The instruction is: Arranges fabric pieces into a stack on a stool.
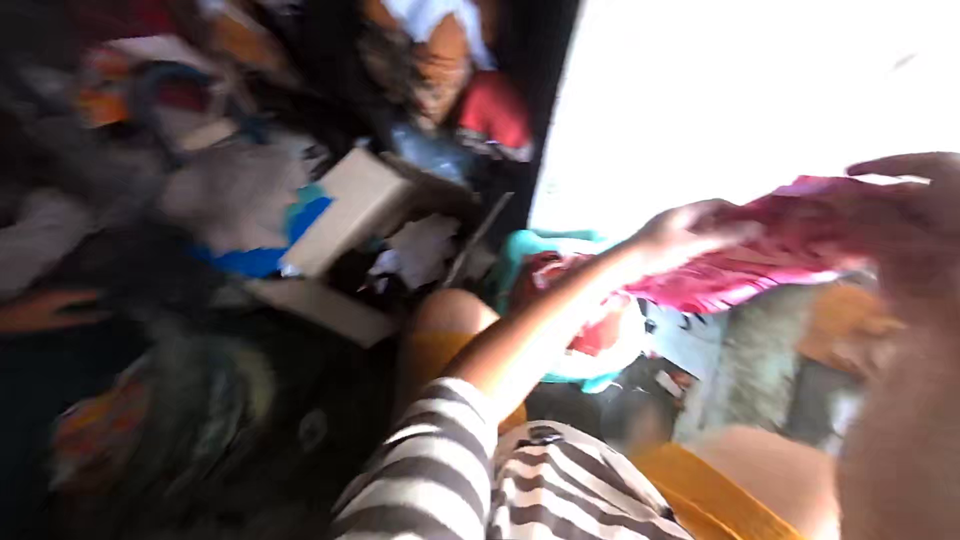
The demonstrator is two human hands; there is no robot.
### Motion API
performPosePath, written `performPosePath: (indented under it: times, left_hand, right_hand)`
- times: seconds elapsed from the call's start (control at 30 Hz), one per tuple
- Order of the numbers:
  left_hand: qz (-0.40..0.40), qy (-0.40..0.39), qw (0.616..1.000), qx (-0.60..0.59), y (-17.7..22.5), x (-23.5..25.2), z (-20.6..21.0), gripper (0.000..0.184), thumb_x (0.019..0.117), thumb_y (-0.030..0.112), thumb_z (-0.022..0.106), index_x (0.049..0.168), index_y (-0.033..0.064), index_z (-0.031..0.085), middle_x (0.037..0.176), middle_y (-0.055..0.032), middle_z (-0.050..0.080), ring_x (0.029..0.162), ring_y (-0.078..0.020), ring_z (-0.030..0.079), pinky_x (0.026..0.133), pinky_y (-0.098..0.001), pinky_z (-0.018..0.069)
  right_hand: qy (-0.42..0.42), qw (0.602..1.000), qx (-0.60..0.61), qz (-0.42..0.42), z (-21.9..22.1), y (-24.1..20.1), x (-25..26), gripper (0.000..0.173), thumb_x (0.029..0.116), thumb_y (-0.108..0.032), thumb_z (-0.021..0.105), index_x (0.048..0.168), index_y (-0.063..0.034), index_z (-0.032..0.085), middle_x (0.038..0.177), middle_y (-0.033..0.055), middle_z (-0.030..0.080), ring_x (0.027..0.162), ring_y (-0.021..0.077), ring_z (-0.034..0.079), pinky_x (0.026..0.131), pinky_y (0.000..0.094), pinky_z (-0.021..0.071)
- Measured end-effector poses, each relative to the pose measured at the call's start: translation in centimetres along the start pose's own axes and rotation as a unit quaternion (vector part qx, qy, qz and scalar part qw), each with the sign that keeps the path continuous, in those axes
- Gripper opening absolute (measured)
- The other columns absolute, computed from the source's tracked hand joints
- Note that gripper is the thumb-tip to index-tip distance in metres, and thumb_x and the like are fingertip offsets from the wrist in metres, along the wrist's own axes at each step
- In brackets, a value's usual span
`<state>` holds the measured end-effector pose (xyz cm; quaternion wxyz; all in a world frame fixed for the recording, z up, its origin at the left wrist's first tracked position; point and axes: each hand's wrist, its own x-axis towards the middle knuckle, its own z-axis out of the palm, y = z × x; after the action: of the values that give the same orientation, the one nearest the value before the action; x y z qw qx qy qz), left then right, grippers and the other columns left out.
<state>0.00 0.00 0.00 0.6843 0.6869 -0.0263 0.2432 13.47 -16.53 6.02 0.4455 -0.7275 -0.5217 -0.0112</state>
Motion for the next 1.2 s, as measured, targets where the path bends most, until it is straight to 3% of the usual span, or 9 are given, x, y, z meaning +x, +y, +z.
performPosePath:
  times: [0.07,0.17,0.3,0.4,0.5,0.63,0.9,1.1,1.2]
  left_hand:
    - [0.006,-0.001,1.0,0.016,-0.2,1.1,-0.6,0.026,0.1007,0.01,0.06,0.121,-0.0066,0.062,0.109,-0.0145,0.069,0.096,-0.0128,0.066,0.089,-0.0328,0.0554]
    - [-0.005,0.009,0.998,0.062,0.2,1.9,-1.0,0.021,0.0993,0.011,0.063,0.115,-0.0036,0.064,0.102,-0.0095,0.068,0.09,-0.0106,0.065,0.084,-0.0311,0.0561]
    - [-0.003,0.009,0.998,0.063,0.2,2.7,-1.4,0.021,0.0999,0.012,0.063,0.116,-0.0023,0.062,0.102,-0.0079,0.068,0.092,-0.0107,0.065,0.086,-0.0318,0.0562]
    - [0.001,-0.026,0.997,0.074,0.7,3.1,-1.5,0.03,0.097,0.009,0.067,0.123,-0.0024,0.058,0.107,-0.0092,0.068,0.097,-0.0103,0.067,0.089,-0.0303,0.0568]
    - [0.007,-0.032,0.994,0.103,1.2,3.5,-1.3,0.024,0.0964,0.009,0.068,0.118,-0.0009,0.064,0.106,-0.0071,0.07,0.098,-0.009,0.067,0.092,-0.03,0.0559]
    - [0.014,-0.015,0.996,0.087,1.1,3.6,-1.4,0.015,0.0995,0.012,0.065,0.11,0.0015,0.064,0.1,-0.0041,0.068,0.095,-0.0082,0.066,0.09,-0.0298,0.0555]
    - [-0.011,-0.01,0.998,0.057,1.2,2.4,-1.8,0.009,0.1006,0.014,0.064,0.105,0.0056,0.063,0.088,0.001,0.066,0.082,-0.0044,0.065,0.079,-0.0237,0.0558]
    - [-0.014,-0.002,1.0,-0.021,1.4,1.2,-2.4,0.004,0.1024,0.008,0.058,0.105,0.0084,0.061,0.089,0.0041,0.067,0.082,-0.0028,0.066,0.078,-0.022,0.0573]
    - [0.009,0.006,0.998,-0.058,0.9,0.8,-3.0,0.01,0.102,0.006,0.057,0.109,0.0081,0.063,0.097,0.0033,0.069,0.093,-0.0048,0.067,0.088,-0.0257,0.0571]
  right_hand:
    - [-0.016,0.998,-0.059,0.029,0.2,-2.6,0.4,0.033,0.1033,-0.015,0.058,0.134,-0.0021,0.055,0.098,0.0084,0.069,0.08,0.0043,0.064,0.076,0.0283,0.0567]
    - [-0.029,0.997,-0.059,0.035,0.1,-2.8,1.0,0.032,0.1001,-0.011,0.062,0.131,-0.0041,0.058,0.094,0.0071,0.069,0.074,0.0078,0.064,0.07,0.03,0.0566]
    - [-0.018,0.998,-0.054,0.041,-0.2,-2.3,1.6,0.032,0.0962,-0.008,0.065,0.127,-0.0051,0.061,0.097,0.0079,0.071,0.079,0.0124,0.068,0.074,0.0349,0.0587]
    - [-0.01,0.998,-0.05,0.025,0.0,-2.5,2.1,0.028,0.0956,-0.007,0.066,0.123,-0.0063,0.062,0.095,0.0043,0.07,0.077,0.0079,0.066,0.072,0.0285,0.0566]
    - [-0.001,0.999,-0.049,0.016,-0.1,-2.6,2.3,0.026,0.0948,-0.01,0.068,0.12,-0.006,0.064,0.093,0.0034,0.069,0.076,0.0067,0.065,0.072,0.0271,0.0561]
    - [0.015,0.998,-0.063,0.026,-0.6,-2.4,2.7,0.012,0.0986,-0.017,0.065,0.106,-0.0089,0.069,0.091,0.0003,0.069,0.079,0.0039,0.065,0.075,0.027,0.0554]
    - [0.056,0.979,-0.196,-0.016,-1.0,-3.5,3.7,0.016,0.1022,-0.014,0.057,0.105,-0.0078,0.072,0.091,0.0044,0.071,0.08,0.0081,0.065,0.076,0.031,0.051]
    - [0.022,1.0,0.007,0.003,-1.0,-4.2,5.0,0.009,0.1026,-0.012,0.057,0.106,-0.0075,0.065,0.089,-0.002,0.065,0.078,-0.0001,0.063,0.073,0.0187,0.0539]
    - [-0.043,0.999,0.027,-0.015,-0.3,-5.0,5.4,0.011,0.1003,-0.013,0.061,0.109,-0.006,0.063,0.085,-0.0018,0.064,0.071,0.001,0.061,0.068,0.0195,0.0544]
